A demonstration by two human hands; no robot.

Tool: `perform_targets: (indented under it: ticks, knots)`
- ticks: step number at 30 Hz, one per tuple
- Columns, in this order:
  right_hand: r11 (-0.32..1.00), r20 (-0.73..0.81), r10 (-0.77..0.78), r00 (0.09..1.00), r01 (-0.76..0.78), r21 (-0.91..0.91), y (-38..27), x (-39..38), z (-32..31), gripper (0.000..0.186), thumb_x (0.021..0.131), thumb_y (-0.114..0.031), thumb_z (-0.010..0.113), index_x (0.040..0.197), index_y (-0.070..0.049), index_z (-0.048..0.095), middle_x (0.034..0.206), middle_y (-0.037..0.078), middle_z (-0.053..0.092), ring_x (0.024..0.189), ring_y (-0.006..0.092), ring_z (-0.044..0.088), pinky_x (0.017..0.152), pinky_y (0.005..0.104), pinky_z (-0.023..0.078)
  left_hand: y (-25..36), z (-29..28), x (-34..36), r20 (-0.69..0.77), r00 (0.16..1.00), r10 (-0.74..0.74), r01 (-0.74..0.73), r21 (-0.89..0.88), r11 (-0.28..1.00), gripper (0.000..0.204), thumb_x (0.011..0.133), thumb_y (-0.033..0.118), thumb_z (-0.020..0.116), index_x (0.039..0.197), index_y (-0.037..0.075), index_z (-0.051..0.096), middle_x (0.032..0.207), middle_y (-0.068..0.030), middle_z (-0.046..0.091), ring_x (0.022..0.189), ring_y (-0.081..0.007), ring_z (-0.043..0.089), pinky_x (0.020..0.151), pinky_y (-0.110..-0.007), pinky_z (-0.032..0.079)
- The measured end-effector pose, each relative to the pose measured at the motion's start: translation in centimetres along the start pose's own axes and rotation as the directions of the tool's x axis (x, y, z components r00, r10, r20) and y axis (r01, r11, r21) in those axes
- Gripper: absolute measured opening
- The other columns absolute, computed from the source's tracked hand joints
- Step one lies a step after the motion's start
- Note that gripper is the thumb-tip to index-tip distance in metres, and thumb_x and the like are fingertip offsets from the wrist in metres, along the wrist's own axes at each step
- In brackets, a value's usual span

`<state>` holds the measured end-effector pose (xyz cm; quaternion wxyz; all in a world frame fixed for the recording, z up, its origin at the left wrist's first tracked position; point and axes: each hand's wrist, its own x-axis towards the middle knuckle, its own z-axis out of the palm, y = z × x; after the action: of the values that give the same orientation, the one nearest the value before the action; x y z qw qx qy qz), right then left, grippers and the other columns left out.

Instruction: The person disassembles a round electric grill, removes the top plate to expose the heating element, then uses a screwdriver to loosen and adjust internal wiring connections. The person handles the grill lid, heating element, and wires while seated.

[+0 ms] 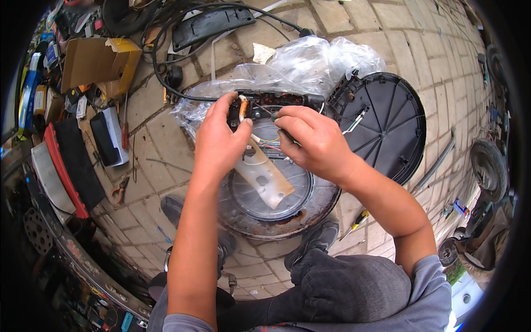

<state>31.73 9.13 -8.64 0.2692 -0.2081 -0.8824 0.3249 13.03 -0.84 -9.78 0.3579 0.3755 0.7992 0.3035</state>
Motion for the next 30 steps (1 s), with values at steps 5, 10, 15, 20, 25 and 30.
perform_targets:
  ticks: [5,10,15,20,25,30]
  knots:
    - [0.981,-0.12,0.175,0.977,-0.163,0.104,-0.9,-0.3,1.0,0.028,0.075,0.0,0.077,0.1,-0.001,0.065,0.101,0.016,0.068,0.088,0.0345,0.069,0.076,0.0397,0.058,-0.2,0.2,0.0,-0.02,1.0,0.012,-0.011,0.026,1.0,0.057,0.083,0.017,0.071,0.137,0.004,0.056,0.13,-0.0193,0.063,0.117,-0.037,0.064,0.101,-0.042,0.05]
    - [0.971,-0.229,0.237,0.944,-0.225,0.079,-1.2,-1.1,1.5,0.024,0.077,-0.002,0.077,0.099,-0.002,0.066,0.094,0.014,0.068,0.083,0.0327,0.069,0.071,0.0384,0.058,0.0,0.2,0.0,-0.025,1.0,0.011,-0.01,0.03,0.999,0.056,0.083,0.017,0.071,0.136,0.005,0.056,0.13,-0.0191,0.064,0.118,-0.0375,0.064,0.101,-0.043,0.05]
    - [0.95,-0.165,0.219,0.962,-0.248,-0.188,-2.2,-0.7,0.9,0.016,0.083,-0.014,0.076,0.096,-0.009,0.068,0.078,0.008,0.063,0.063,0.0275,0.065,0.056,0.037,0.055,0.0,0.2,0.0,-0.026,0.999,0.024,-0.023,0.037,0.999,0.056,0.083,0.017,0.071,0.136,0.005,0.056,0.13,-0.019,0.064,0.119,-0.0379,0.063,0.101,-0.043,0.05]
    - [0.906,-0.051,0.21,0.976,-0.214,-0.365,-2.4,-0.2,0.1,0.015,0.087,-0.021,0.073,0.098,-0.013,0.069,0.072,0.006,0.061,0.057,0.0267,0.065,0.051,0.0366,0.052,-0.4,0.2,0.1,-0.021,0.999,0.026,-0.025,0.035,0.999,0.056,0.083,0.017,0.071,0.137,0.005,0.056,0.13,-0.0194,0.063,0.12,-0.0383,0.062,0.102,-0.043,0.049]
    - [0.94,0.048,0.313,0.949,-0.302,-0.156,-1.9,-0.5,-0.2,0.023,0.086,-0.021,0.075,0.105,-0.009,0.068,0.081,0.011,0.067,0.067,0.0333,0.068,0.058,0.0414,0.055,-0.2,0.2,0.0,-0.022,0.999,0.024,-0.023,0.057,0.998,0.057,0.084,0.018,0.07,0.137,0.005,0.055,0.131,-0.0198,0.063,0.12,-0.0386,0.062,0.102,-0.044,0.049]
    - [0.931,0.093,0.339,0.936,-0.348,0.112,-0.1,-1.1,-0.5,0.029,0.084,-0.016,0.075,0.112,-0.009,0.07,0.09,0.014,0.072,0.074,0.0358,0.07,0.065,0.0434,0.057,-0.1,0.2,0.0,-0.016,1.0,0.023,-0.022,0.062,0.998,0.056,0.084,0.018,0.07,0.136,0.005,0.056,0.131,-0.0198,0.063,0.119,-0.039,0.062,0.102,-0.044,0.049]
